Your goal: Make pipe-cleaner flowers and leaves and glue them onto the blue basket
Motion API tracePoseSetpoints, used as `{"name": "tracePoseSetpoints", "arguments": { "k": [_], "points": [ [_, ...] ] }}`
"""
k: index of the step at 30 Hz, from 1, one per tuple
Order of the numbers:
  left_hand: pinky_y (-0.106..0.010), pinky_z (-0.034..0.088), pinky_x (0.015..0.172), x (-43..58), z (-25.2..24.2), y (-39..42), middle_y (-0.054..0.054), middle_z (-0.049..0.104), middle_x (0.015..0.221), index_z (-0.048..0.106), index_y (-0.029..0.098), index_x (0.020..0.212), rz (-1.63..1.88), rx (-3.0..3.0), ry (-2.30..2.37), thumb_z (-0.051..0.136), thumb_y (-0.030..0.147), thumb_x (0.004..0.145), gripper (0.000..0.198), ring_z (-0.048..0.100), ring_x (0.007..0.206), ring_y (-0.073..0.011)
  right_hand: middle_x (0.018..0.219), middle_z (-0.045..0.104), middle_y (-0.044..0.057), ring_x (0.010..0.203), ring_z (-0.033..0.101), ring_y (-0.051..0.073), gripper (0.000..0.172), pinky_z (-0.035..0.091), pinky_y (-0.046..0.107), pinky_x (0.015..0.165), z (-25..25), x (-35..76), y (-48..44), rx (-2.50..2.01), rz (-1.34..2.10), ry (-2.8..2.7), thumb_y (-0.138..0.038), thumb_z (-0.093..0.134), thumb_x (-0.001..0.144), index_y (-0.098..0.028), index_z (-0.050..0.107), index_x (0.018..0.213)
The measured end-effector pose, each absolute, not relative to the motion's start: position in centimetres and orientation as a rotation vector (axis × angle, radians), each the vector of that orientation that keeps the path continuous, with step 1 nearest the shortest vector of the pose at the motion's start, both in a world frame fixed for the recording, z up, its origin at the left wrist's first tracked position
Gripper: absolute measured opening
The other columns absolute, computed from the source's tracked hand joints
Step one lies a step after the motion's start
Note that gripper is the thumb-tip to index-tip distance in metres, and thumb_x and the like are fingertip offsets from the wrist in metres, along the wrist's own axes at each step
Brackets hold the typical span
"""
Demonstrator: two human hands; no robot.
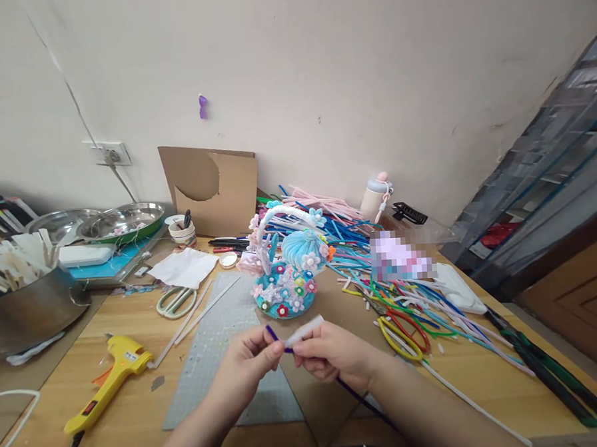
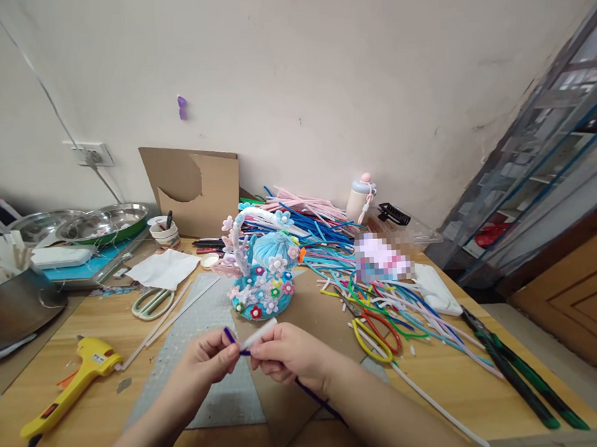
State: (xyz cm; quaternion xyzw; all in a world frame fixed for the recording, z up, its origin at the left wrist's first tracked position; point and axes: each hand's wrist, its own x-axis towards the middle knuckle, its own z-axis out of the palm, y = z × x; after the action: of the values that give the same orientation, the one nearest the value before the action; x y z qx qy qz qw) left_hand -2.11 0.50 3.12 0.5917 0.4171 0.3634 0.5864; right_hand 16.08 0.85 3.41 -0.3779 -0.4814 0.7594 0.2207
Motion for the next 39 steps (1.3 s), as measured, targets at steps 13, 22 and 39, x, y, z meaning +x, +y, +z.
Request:
{"name": "tracePoseSetpoints", "arguments": {
  "k": [13, 22, 39],
  "points": [
    [-0.023, 0.032, 0.055, -1.7, 2.3, 0.2, 0.002, 0.055, 0.058, 0.054, 0.016, 0.060, 0.644, 1.758, 1.228, 0.058, 0.030, 0.077, 0.022, 0.048, 0.059, -0.0126, 0.062, 0.058, 0.001, 0.053, 0.042, 0.011, 0.015, 0.015, 0.027, 0.049, 8.1, 15.1, -0.8, -1.458, 0.438, -2.547, -0.021, 0.048, 0.080, -0.018, 0.058, 0.069],
    [-0.017, 0.011, 0.036, -2.1, 2.5, 0.1, 0.007, 0.045, 0.053, 0.046, 0.015, 0.065, 0.743, 0.856, 0.835, 0.069, 0.046, 0.070, 0.039, 0.023, 0.034, 0.0001, 0.068, 0.056, -0.001, 0.062, 0.046, 0.010, 0.015, 0.032, 0.022, 0.059, 4.9, 15.0, -2.0, -1.163, 0.912, -1.947, -0.019, 0.048, 0.085, -0.016, 0.057, 0.072],
    [-0.022, 0.022, 0.045, -2.4, 2.9, 0.1, 0.006, 0.043, 0.048, 0.051, 0.016, 0.058, 0.455, 1.517, 1.017, 0.061, 0.042, 0.075, 0.034, 0.033, 0.046, -0.0078, 0.058, 0.055, -0.004, 0.051, 0.044, 0.007, 0.006, 0.027, 0.020, 0.047, 7.4, 16.4, 1.3, -1.317, 1.405, -2.234, -0.021, 0.061, 0.072, -0.015, 0.062, 0.070]
  ]
}}
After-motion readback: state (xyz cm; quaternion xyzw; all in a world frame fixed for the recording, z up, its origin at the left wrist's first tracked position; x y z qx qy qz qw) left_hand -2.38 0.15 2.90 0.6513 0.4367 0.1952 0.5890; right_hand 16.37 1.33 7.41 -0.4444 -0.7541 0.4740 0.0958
